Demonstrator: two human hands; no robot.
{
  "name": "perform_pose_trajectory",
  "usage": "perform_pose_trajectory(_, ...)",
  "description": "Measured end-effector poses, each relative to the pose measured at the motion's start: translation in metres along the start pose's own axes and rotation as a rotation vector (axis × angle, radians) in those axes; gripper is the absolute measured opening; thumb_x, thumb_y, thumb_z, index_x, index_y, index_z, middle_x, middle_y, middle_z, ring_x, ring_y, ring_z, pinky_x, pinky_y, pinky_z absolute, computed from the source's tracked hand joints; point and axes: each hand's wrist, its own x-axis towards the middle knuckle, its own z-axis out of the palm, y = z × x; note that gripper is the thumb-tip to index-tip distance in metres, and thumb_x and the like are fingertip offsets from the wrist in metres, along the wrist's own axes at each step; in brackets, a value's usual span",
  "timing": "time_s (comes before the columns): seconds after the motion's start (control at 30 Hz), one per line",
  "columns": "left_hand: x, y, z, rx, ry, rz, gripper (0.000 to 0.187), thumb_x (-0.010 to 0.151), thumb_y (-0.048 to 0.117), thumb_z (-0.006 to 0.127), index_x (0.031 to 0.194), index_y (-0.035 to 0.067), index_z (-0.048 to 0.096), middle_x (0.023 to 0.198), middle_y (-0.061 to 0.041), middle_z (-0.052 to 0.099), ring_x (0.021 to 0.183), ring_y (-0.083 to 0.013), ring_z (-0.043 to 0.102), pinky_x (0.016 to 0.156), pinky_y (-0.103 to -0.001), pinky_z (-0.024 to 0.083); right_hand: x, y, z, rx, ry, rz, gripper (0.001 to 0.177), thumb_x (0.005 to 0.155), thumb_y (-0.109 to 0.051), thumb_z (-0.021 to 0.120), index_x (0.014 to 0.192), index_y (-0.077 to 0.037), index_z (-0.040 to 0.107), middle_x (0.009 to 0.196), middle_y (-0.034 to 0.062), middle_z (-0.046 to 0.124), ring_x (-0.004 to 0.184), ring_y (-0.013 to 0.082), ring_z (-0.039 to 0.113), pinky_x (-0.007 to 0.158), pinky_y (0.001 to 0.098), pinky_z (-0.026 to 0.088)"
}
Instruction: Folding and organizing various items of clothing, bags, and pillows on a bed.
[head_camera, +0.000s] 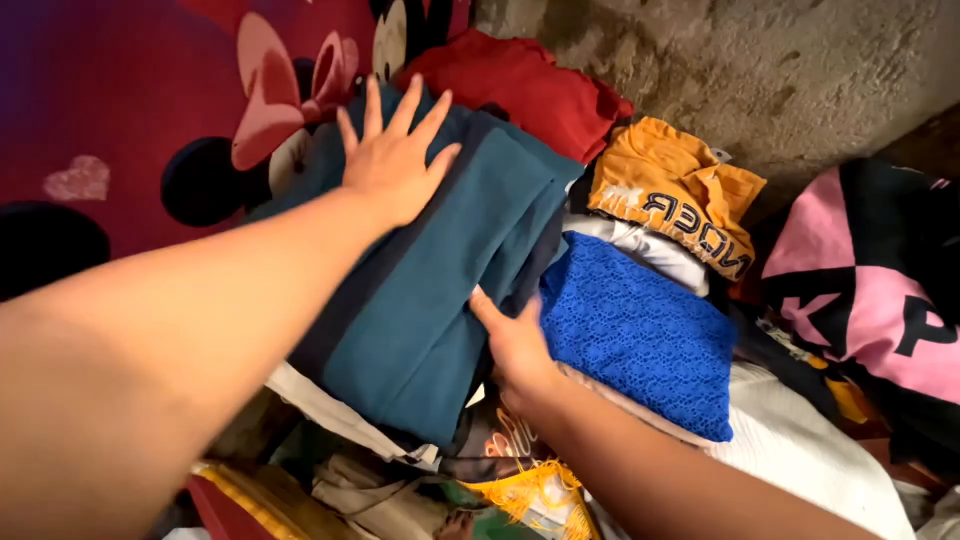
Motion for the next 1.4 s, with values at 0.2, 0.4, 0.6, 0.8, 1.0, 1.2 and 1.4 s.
perform_pose_trajectory(0.2,-0.002,0.006,0.022,-0.002,-0.017,-0.108,0.066,0.100,0.057,0.045,0.160,0.037,0.027,0.171,-0.001,0.010,0.154,-0.0407,0.001,0.117,-0.073,0.005,0.023,-0.092,0.006,-1.283,0.278,-1.052,0.082,0.095,-0.042,0.072,0.160,-0.016,0.031,0.168,0.0239,0.028,0.157,0.0461,0.020,0.124,0.0551,0.019)
perform_pose_trajectory(0.4,0.001,0.016,0.030,0.047,0.002,-0.215,0.068,0.096,0.060,0.047,0.158,0.036,0.029,0.170,-0.006,0.007,0.154,-0.0401,0.000,0.112,-0.077,0.006,0.090,-0.073,0.020,-1.347,0.218,-0.690,0.078,0.093,-0.059,0.060,0.157,-0.022,0.034,0.163,0.0229,0.028,0.148,0.0473,0.022,0.113,0.0586,0.031)
perform_pose_trajectory(0.6,0.013,-0.007,0.060,-0.019,-0.039,-0.208,0.067,0.097,0.058,0.047,0.158,0.036,0.031,0.169,-0.006,0.012,0.154,-0.0379,0.009,0.113,-0.076,0.013,0.107,-0.063,0.029,-1.446,0.279,-0.602,0.079,0.092,-0.063,0.058,0.156,-0.023,0.034,0.159,0.0211,0.033,0.145,0.0504,0.028,0.105,0.0600,0.045)
perform_pose_trajectory(0.8,0.016,-0.028,0.065,-0.020,-0.058,-0.203,0.066,0.098,0.056,0.045,0.159,0.037,0.028,0.170,-0.005,0.014,0.154,-0.0369,0.012,0.113,-0.074,0.017,0.113,-0.057,0.044,-1.466,0.266,-0.574,0.083,0.091,-0.064,0.057,0.158,-0.024,0.028,0.160,0.0211,0.029,0.144,0.0566,0.024,0.100,0.0602,0.047)
perform_pose_trajectory(1.0,0.021,-0.022,0.056,0.064,-0.135,-0.244,0.069,0.097,0.061,0.040,0.160,0.038,0.022,0.170,-0.003,0.009,0.155,-0.0351,0.009,0.114,-0.073,0.013,0.094,-0.091,0.037,-1.485,0.153,-0.462,0.085,0.092,-0.064,0.056,0.161,-0.026,0.021,0.165,0.0227,0.015,0.146,0.0543,0.019,0.112,0.0620,0.032)
perform_pose_trajectory(1.2,-0.001,0.001,0.027,0.020,-0.144,-0.414,0.072,0.098,0.064,0.029,0.161,0.030,0.020,0.171,-0.009,0.008,0.154,-0.0418,0.008,0.113,-0.075,0.012,0.000,-0.110,-0.016,-1.364,0.186,-0.676,0.084,0.095,-0.054,0.061,0.160,-0.015,0.026,0.165,0.0307,0.010,0.151,0.0516,0.015,0.116,0.0587,0.023)
perform_pose_trajectory(1.4,-0.078,0.054,0.033,-0.036,-0.165,-0.402,0.093,0.092,0.078,0.029,0.162,0.018,0.019,0.167,-0.019,0.011,0.150,-0.0452,0.014,0.116,-0.066,0.016,-0.111,-0.126,-0.084,-1.280,0.186,-0.678,0.080,0.093,-0.042,0.068,0.157,-0.008,0.033,0.164,0.0295,0.016,0.150,0.0472,0.022,0.117,0.0517,0.026)
